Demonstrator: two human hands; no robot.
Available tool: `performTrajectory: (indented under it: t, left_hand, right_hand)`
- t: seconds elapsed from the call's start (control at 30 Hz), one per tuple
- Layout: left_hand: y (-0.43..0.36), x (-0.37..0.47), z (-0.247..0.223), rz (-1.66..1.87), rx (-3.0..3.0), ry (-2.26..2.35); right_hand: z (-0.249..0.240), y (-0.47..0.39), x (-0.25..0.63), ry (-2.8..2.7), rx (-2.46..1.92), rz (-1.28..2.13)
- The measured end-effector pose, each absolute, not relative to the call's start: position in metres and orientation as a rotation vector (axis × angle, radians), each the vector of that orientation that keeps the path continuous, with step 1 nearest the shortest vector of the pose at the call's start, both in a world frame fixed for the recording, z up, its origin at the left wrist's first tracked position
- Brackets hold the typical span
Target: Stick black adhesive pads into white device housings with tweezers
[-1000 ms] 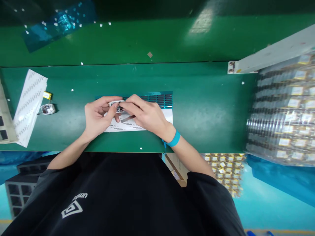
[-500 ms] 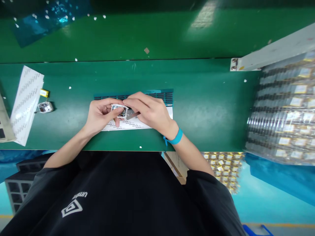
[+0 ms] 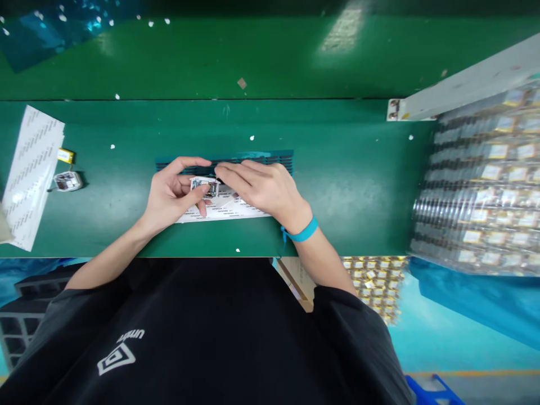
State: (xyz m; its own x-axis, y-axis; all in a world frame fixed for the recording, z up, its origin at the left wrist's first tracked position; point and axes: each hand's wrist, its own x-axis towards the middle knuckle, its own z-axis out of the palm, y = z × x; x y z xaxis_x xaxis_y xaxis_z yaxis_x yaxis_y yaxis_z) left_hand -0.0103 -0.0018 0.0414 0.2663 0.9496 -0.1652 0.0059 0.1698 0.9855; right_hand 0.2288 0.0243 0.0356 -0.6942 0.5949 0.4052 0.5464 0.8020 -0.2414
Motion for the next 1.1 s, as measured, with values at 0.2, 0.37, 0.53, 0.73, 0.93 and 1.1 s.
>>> performTrajectory:
  t: [0.2, 0.37, 0.53, 0.73, 0.93, 1.1]
  left_hand:
    - [-0.007, -0.008, 0.038, 0.934, 1.329, 1.157]
    - [-0.015, -0.006, 0.046, 0.972, 1.475, 1.21]
    - [-0.018, -0.005, 0.044, 1.069, 1.539, 1.276]
    - [-0.02, -0.004, 0.041, 1.112, 1.597, 1.185]
    - [-0.024, -0.006, 0.04, 1.078, 1.572, 1.143]
    - [-0.019, -0.016, 0.047, 1.049, 1.857, 1.114]
  right_hand:
    - [0.034, 0.017, 0.219, -2.517, -0.861, 0.073]
    - [0.033, 0.008, 0.209, -2.489, -0.881, 0.0]
    - [0.035, 0.002, 0.206, -2.442, -0.949, 0.272]
    - [0.045, 0.01, 0.198, -2.027, -1.128, 0.897]
    - [0.047, 0.013, 0.201, -1.975, -1.032, 1.054]
    - [0.055, 0.015, 0.204, -1.956, -0.946, 0.992]
